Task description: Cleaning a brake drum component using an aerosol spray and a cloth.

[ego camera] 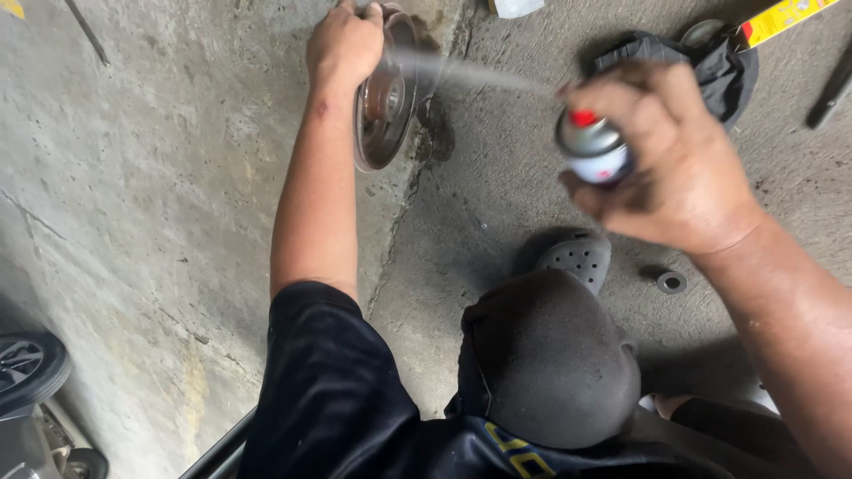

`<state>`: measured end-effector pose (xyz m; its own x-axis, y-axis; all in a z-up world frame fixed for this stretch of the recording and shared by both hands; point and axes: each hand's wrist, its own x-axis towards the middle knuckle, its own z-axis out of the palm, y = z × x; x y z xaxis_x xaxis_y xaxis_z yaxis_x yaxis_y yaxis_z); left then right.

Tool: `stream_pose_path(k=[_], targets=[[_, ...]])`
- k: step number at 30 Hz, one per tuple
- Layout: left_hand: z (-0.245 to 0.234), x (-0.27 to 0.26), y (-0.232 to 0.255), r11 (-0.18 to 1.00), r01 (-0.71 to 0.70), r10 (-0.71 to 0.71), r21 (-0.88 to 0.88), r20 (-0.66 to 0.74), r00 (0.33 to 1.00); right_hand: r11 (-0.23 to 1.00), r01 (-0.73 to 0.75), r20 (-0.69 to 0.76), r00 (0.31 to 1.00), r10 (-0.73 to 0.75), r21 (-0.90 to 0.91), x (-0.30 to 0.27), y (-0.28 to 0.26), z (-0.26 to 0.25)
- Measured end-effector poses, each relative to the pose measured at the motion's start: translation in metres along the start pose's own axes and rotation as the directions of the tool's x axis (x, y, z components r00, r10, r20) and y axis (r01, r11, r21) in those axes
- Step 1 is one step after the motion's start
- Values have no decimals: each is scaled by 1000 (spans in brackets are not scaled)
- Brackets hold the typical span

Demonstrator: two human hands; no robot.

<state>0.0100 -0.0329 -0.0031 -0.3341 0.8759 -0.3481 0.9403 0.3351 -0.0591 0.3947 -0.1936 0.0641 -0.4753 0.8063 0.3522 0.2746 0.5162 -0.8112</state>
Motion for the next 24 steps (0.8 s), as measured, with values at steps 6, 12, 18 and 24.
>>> stream_pose_path(k=[6,12,18,24], targets=[[1,-30,2,1000,-12,11,-24,-35,999,962,-61,-141,990,23,-268,-5,12,-8],[2,-68,1,1000,1,-1,-18,-18,1000,987,-76,16,997,79,-139,-27,31,23],[20,-96,-11,999,-19,19,-44,-16,1000,973,-224,-70,973,220,-51,-28,27,21],[33,-107,-21,995,-99,97,-10,-133,986,993,-96,-6,995,96,69,-27,13,26]])
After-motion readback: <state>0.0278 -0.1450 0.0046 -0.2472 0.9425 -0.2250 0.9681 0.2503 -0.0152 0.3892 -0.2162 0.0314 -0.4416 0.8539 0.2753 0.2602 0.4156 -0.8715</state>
